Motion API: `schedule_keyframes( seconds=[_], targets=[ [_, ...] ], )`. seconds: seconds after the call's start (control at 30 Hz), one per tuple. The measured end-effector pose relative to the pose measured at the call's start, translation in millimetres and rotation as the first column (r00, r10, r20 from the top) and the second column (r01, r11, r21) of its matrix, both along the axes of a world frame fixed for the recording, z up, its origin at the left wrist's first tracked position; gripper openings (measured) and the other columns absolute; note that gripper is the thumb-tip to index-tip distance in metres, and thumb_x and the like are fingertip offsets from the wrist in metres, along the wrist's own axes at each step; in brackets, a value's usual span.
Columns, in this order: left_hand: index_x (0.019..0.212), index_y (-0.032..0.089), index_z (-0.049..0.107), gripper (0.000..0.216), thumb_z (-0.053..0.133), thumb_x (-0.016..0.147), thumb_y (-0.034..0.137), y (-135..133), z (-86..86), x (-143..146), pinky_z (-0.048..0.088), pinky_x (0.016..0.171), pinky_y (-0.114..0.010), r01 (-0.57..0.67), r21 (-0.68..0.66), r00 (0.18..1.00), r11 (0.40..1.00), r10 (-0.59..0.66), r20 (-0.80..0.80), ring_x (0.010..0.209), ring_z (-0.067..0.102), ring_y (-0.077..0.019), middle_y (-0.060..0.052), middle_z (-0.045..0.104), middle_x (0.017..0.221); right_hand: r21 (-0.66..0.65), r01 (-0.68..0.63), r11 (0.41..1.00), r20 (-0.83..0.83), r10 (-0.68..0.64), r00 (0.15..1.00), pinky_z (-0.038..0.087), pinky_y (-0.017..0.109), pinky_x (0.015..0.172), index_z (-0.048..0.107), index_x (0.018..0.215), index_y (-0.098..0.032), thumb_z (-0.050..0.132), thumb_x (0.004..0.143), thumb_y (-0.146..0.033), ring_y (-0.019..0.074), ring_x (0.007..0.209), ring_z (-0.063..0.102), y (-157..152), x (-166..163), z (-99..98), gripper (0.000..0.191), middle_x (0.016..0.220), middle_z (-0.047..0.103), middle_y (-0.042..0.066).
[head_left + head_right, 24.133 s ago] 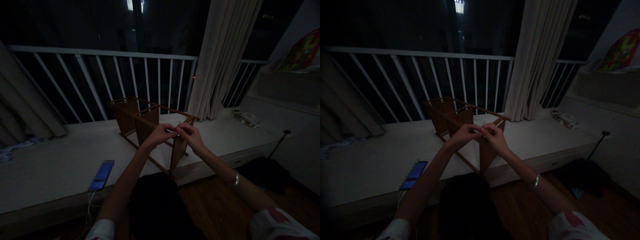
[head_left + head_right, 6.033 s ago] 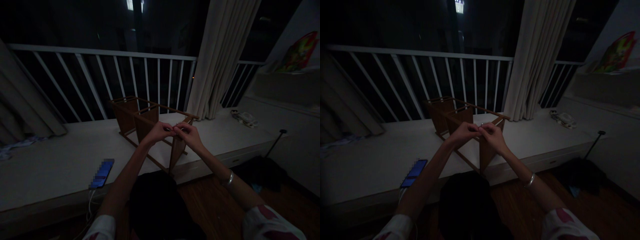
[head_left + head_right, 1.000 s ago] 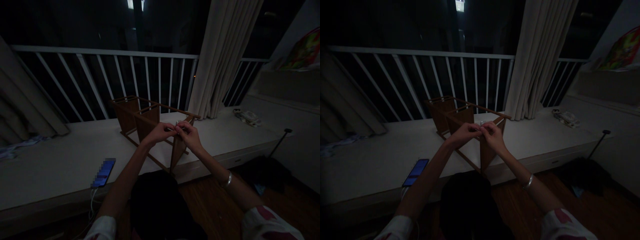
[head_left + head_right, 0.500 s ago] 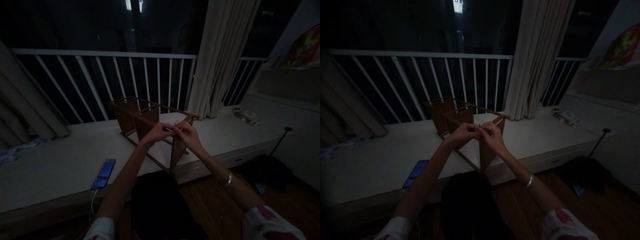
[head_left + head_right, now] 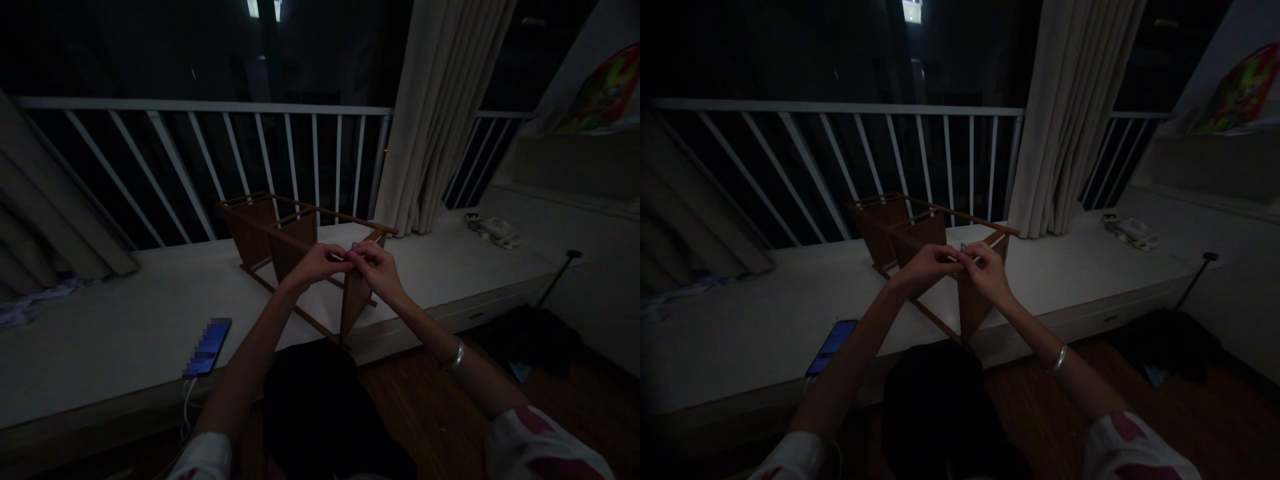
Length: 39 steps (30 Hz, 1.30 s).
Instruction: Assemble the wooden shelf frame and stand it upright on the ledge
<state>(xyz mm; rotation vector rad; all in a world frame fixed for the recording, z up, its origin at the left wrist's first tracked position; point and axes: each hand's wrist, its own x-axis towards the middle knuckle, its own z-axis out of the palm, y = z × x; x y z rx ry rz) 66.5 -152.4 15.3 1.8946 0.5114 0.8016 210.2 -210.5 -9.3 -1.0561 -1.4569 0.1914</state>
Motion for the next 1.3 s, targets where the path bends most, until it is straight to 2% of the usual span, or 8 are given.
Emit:
schedule_keyframes(
  seconds=[0.2, 0.37, 0.47, 0.67, 0.83, 0.97, 1.17, 1.3],
  targets=[
    [0.076, 0.009, 0.065, 0.026, 0.064, 0.062, 0.030, 3.5, -1.6, -2.0, 0.042, 0.068, -0.026, 0.025, 0.003, 0.999, 1.000, -0.025, 0.024, 0.073, 0.056, -0.0140, -0.006, 0.063, 0.078, -0.045, -0.116, 0.992, -0.030, 0.114, 0.993, 0.045, 0.030, 0.071, 0.064, 0.078, -0.021, 0.056, 0.074, -0.039, 0.0151, 0.081, 0.054, 1.2, -1.1, -1.0, 0.020, 0.083, 0.058, 0.004],
    [0.065, 0.009, 0.061, 0.022, 0.066, 0.060, 0.030, 5.0, -6.6, 1.4, 0.041, 0.062, -0.023, -0.032, 0.001, 0.999, 0.999, 0.032, 0.028, 0.062, 0.053, -0.0105, -0.002, 0.059, 0.064, -0.070, -0.072, 0.995, -0.105, 0.064, 0.992, 0.044, 0.027, 0.062, 0.063, 0.079, -0.020, 0.060, 0.069, -0.040, 0.0135, 0.071, 0.054, 1.5, -5.4, -3.0, 0.023, 0.079, 0.058, 0.003],
    [0.070, 0.009, 0.063, 0.024, 0.065, 0.060, 0.031, 3.6, -6.1, 1.2, 0.042, 0.062, -0.024, -0.022, -0.002, 1.000, 1.000, 0.022, 0.022, 0.064, 0.054, -0.0116, -0.003, 0.061, 0.068, -0.049, -0.051, 0.997, -0.083, 0.047, 0.995, 0.044, 0.027, 0.063, 0.063, 0.075, -0.020, 0.058, 0.071, -0.040, 0.0140, 0.073, 0.054, 1.9, -5.3, -3.0, 0.021, 0.076, 0.057, 0.003],
    [0.084, 0.010, 0.066, 0.028, 0.061, 0.066, 0.032, 3.7, -3.7, -3.2, 0.042, 0.072, -0.027, 0.024, 0.020, 0.999, 1.000, -0.024, 0.028, 0.077, 0.056, -0.0146, -0.007, 0.064, 0.084, -0.017, -0.082, 0.996, -0.047, 0.081, 0.996, 0.044, 0.029, 0.070, 0.063, 0.073, -0.021, 0.055, 0.074, -0.039, 0.0159, 0.085, 0.054, 0.8, -3.4, -0.4, 0.020, 0.085, 0.057, 0.004],
    [0.078, 0.009, 0.065, 0.026, 0.062, 0.065, 0.030, 4.9, -4.1, -2.6, 0.042, 0.068, -0.026, 0.027, 0.001, 0.999, 1.000, -0.027, 0.019, 0.071, 0.056, -0.0136, -0.007, 0.064, 0.078, -0.060, -0.097, 0.993, -0.106, 0.090, 0.990, 0.044, 0.028, 0.067, 0.062, 0.082, -0.020, 0.056, 0.073, -0.039, 0.0147, 0.080, 0.054, 1.6, -5.1, -2.3, 0.021, 0.088, 0.058, 0.004],
    [0.074, 0.009, 0.065, 0.025, 0.065, 0.062, 0.031, 4.5, -2.8, -1.2, 0.042, 0.065, -0.025, 0.008, -0.021, 1.000, 1.000, -0.007, 0.009, 0.069, 0.055, -0.0128, -0.005, 0.063, 0.073, -0.076, -0.061, 0.995, -0.136, 0.050, 0.989, 0.044, 0.026, 0.066, 0.061, 0.076, -0.018, 0.058, 0.070, -0.041, 0.0138, 0.075, 0.054, 3.6, -3.9, -3.9, 0.023, 0.079, 0.058, 0.002],
    [0.083, 0.010, 0.066, 0.030, 0.064, 0.063, 0.032, 5.1, -4.2, 0.4, 0.041, 0.071, -0.026, 0.043, -0.076, 0.999, 0.996, -0.040, 0.030, 0.076, 0.056, -0.0141, -0.007, 0.064, 0.084, -0.040, -0.131, 0.991, -0.068, 0.128, 0.989, 0.042, 0.029, 0.078, 0.065, 0.077, -0.020, 0.053, 0.075, -0.039, 0.0150, 0.085, 0.053, -0.5, 1.7, -0.5, 0.023, 0.083, 0.057, 0.003],
    [0.081, 0.010, 0.066, 0.029, 0.065, 0.062, 0.032, 4.9, -6.6, 2.9, 0.042, 0.070, -0.027, 0.032, -0.048, 0.999, 0.998, -0.030, 0.037, 0.075, 0.056, -0.0141, -0.007, 0.064, 0.083, -0.068, -0.157, 0.985, -0.106, 0.149, 0.983, 0.043, 0.030, 0.077, 0.064, 0.082, -0.021, 0.054, 0.074, -0.042, 0.0164, 0.089, 0.053, -4.1, 2.9, -1.2, 0.025, 0.089, 0.058, 0.004]
  ],
)
